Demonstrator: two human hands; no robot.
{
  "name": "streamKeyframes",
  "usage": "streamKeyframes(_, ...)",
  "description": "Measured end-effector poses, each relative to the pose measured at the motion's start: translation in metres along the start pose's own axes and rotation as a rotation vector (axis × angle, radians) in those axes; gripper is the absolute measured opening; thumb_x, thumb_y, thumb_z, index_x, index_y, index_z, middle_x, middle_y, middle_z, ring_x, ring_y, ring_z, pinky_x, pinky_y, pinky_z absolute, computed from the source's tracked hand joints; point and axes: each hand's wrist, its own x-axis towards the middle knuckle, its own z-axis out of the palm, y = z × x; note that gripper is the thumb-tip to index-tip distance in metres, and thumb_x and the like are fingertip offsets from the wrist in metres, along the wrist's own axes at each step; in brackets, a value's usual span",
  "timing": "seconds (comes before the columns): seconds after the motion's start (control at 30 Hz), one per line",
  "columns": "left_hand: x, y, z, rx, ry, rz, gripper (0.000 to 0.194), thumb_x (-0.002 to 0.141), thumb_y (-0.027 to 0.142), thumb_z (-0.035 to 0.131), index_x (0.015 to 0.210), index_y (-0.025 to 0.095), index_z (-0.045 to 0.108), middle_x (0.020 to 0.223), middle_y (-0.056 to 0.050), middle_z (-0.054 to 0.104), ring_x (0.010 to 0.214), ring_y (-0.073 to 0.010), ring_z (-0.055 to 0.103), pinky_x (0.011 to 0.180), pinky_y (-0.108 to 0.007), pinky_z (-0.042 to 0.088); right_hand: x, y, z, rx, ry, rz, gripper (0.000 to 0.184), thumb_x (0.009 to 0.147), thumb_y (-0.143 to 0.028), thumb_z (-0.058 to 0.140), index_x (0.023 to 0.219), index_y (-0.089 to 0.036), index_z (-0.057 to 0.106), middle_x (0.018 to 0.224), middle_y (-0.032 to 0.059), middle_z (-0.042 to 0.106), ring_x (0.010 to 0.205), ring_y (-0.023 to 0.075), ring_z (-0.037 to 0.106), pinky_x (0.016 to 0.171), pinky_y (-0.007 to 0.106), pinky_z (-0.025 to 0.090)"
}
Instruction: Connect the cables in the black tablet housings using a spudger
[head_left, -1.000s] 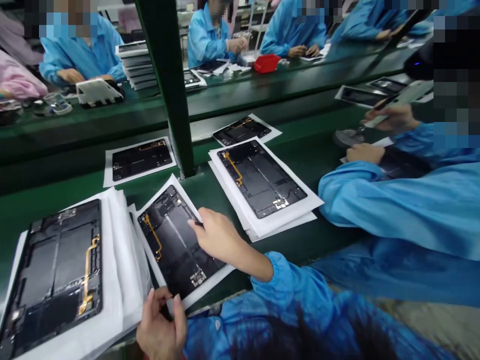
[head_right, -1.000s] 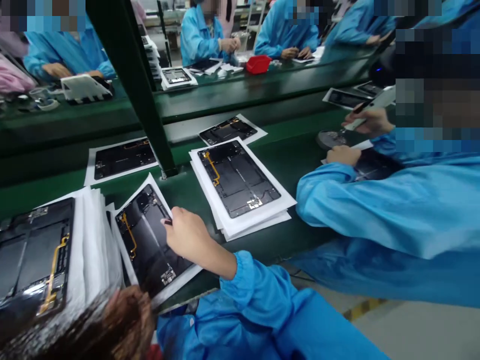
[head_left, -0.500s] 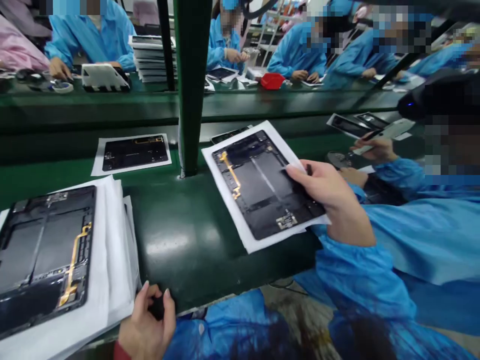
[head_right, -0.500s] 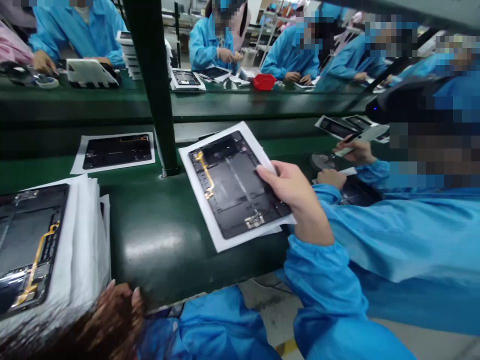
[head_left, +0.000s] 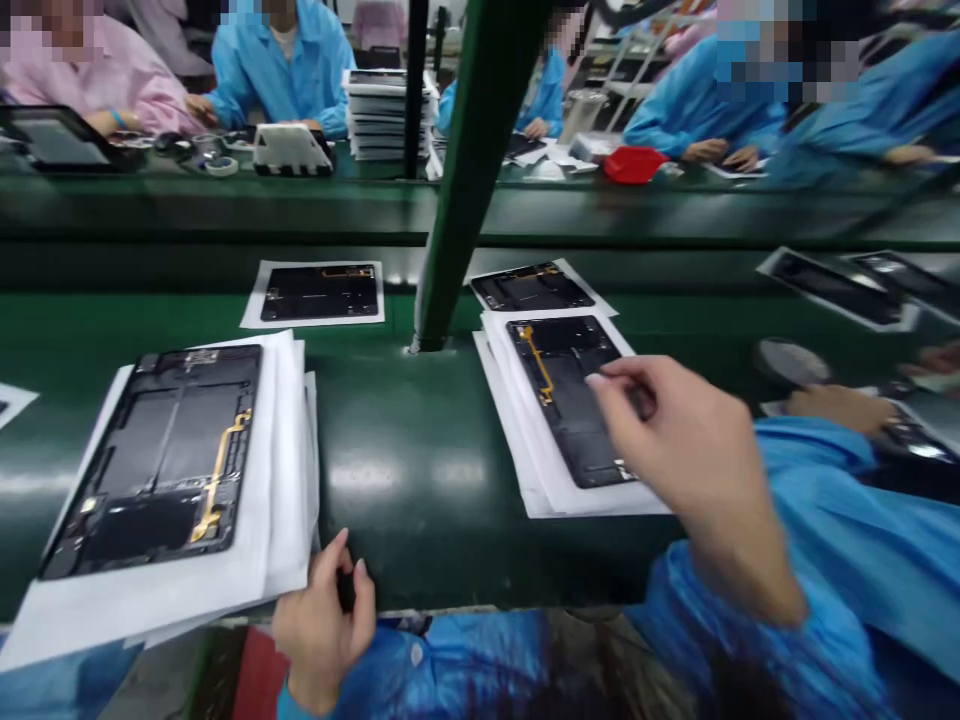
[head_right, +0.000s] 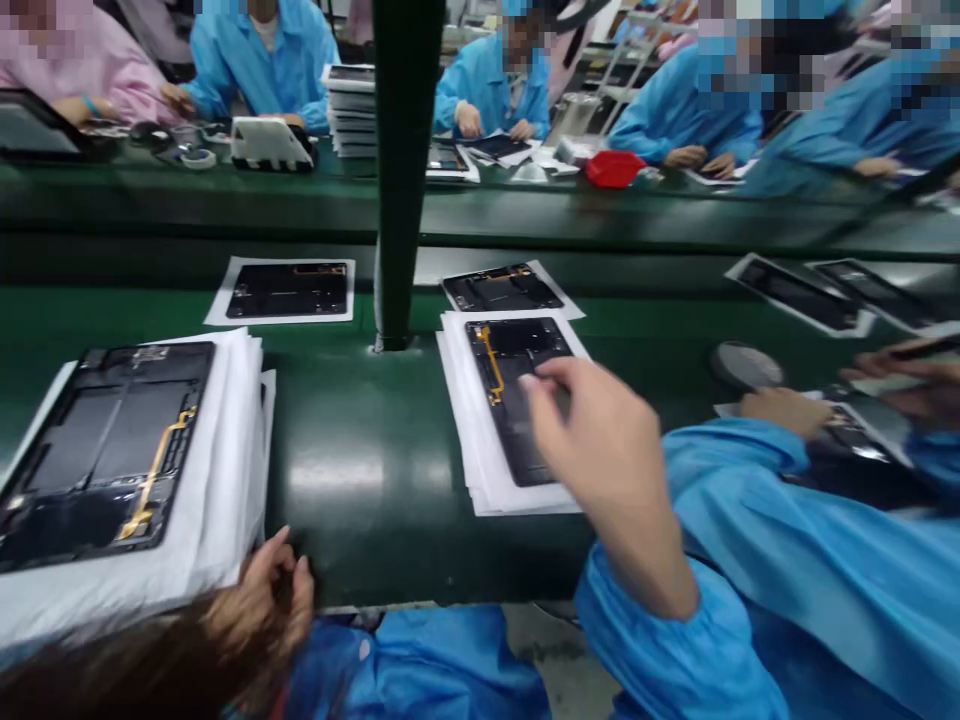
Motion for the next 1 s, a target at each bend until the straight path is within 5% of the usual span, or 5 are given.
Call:
streamKeyframes(0.23,0.003,0.001,-0.008,0.135,-0.004,0.101,0.027,0.083,0.019,0.056,0.106,0.023,0.069,0.085,-0.003,0.073,0.062,-0.0189,0.067,0.051,-0.033,0.046,-0.038,-0.144,0.075,0.559,-0.834,-0.299,0.022,0.088,-0.005,0.048,0.088,-0.022,0.061,0.083,0.0001,0.071,0.073,0.0142,0.065,0.067,0.024,0.047)
streamKeyframes(0.33,0.006,0.001,-0.012,0.147,0.004,0.133,0.022,0.083,0.018,0.057,0.101,0.023,0.069,0.081,-0.004,0.072,0.061,-0.0199,0.066,0.051,-0.033,0.048,-0.039,-0.180,0.109,0.645,-0.892,-0.229,0.017,0.093,-0.011,0.048,0.090,-0.021,0.061,0.097,0.0043,0.073,0.088,0.0156,0.067,0.077,0.024,0.046)
streamKeyframes(0.5,0.009,0.003,-0.018,0.145,0.003,0.155,0.033,0.082,0.015,0.058,0.113,0.027,0.063,0.085,0.000,0.073,0.065,-0.0177,0.069,0.051,-0.029,0.050,-0.025,-0.207,0.139,0.656,-0.886,-0.117,0.017,0.098,-0.029,0.048,0.094,-0.020,0.063,0.086,0.0039,0.072,0.078,0.0159,0.064,0.067,0.024,0.038)
streamKeyframes(0.7,0.013,0.006,-0.023,0.131,-0.002,0.158,0.036,0.084,0.015,0.057,0.116,0.031,0.060,0.083,0.001,0.072,0.062,-0.0177,0.069,0.050,-0.029,0.049,-0.008,-0.225,0.167,0.639,-0.899,-0.072,0.035,0.088,-0.036,0.061,0.060,-0.020,0.048,0.059,-0.0010,0.053,0.062,0.0132,0.047,0.058,0.026,0.027)
streamKeyframes(1.0,0.016,0.001,-0.026,0.120,0.012,0.166,0.028,0.084,0.019,0.059,0.109,0.029,0.065,0.081,0.002,0.073,0.058,-0.0160,0.067,0.049,-0.027,0.050,0.009,-0.244,0.165,0.862,-0.889,-0.024,0.022,0.086,-0.026,0.054,0.066,-0.020,0.050,0.066,-0.0047,0.054,0.065,0.0106,0.049,0.060,0.022,0.033)
